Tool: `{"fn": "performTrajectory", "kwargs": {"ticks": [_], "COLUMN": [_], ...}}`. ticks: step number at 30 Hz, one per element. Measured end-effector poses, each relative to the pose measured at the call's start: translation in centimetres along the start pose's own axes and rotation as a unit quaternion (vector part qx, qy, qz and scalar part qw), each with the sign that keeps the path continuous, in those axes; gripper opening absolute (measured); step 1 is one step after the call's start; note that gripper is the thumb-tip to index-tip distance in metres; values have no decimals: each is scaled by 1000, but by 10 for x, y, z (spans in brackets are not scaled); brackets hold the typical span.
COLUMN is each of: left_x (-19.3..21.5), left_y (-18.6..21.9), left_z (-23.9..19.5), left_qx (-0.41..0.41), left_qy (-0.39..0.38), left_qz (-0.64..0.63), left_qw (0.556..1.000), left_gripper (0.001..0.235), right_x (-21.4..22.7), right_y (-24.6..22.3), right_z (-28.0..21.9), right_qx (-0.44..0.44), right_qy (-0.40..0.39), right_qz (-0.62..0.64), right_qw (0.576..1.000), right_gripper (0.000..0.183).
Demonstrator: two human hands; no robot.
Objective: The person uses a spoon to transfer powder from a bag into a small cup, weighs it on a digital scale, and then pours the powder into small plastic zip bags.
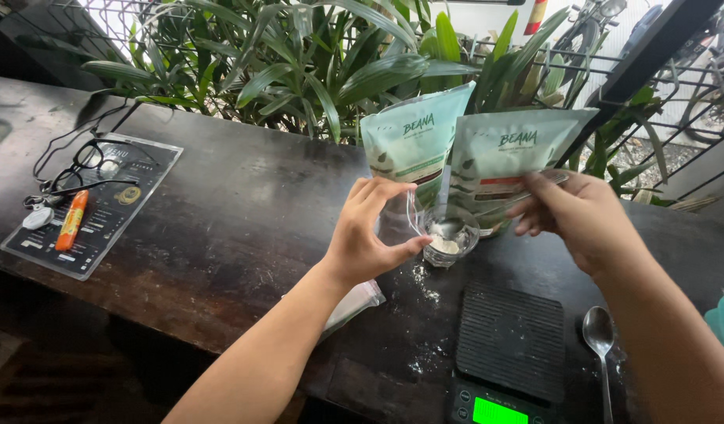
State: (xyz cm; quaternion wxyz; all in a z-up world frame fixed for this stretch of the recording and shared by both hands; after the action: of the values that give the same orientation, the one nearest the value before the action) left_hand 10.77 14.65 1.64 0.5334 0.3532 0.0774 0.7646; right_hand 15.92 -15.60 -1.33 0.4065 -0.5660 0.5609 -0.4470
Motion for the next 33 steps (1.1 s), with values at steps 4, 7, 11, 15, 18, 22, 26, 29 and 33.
{"fn": "performTrajectory", "kwargs": {"ticks": [4, 7, 11, 15, 18, 22, 26, 29, 33], "left_x": [1, -3, -1, -4, -3, -6, -6, -4, -1], "left_y": [3, 0, 6, 8, 12, 10, 8, 9, 13], "left_z": [0, -2, -3, -5, -5, -8, -8, -6, -3], "left_qx": [7, 38, 22, 26, 17, 27, 32, 26, 26], "left_qy": [-1, -10, 11, 3, -4, -2, -4, -1, 0], "left_qz": [-7, -9, -16, -24, -27, -20, -10, -6, -18], "left_qw": [1000, 999, 1000, 999, 1000, 999, 999, 1000, 1000], "left_gripper": [66, 62, 62, 62, 62, 61, 57, 56, 53], "right_x": [10, 5, -16, -38, -54, -64, -70, -72, -64], "right_y": [-15, -32, -44, -57, -72, -70, -67, -70, -86], "right_z": [-11, -27, -52, -75, -92, -99, -100, -103, -114], "right_qx": [39, 94, 121, 134, 141, 164, 158, 165, 201], "right_qy": [9, 29, 47, 53, 59, 35, -2, -19, 14], "right_qz": [-3, -12, 7, -50, -118, -127, -101, -102, -179], "right_qw": [999, 995, 992, 988, 981, 978, 982, 981, 963], "right_gripper": [29, 49, 32, 32, 33, 31, 28, 30, 26]}}
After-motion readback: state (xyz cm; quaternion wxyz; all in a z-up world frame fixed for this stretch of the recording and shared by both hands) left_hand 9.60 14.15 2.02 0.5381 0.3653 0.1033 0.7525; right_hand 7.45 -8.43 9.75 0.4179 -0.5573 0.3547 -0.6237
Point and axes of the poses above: each hand's wrist, its own z-axis towards the middle knuckle, its own x-axis out of the back of the hand, y = z × x, the point moved 7 cm from there along z, towards the middle knuckle, and after that the axes turned 1 degree about -x, right-handed, at the moved point
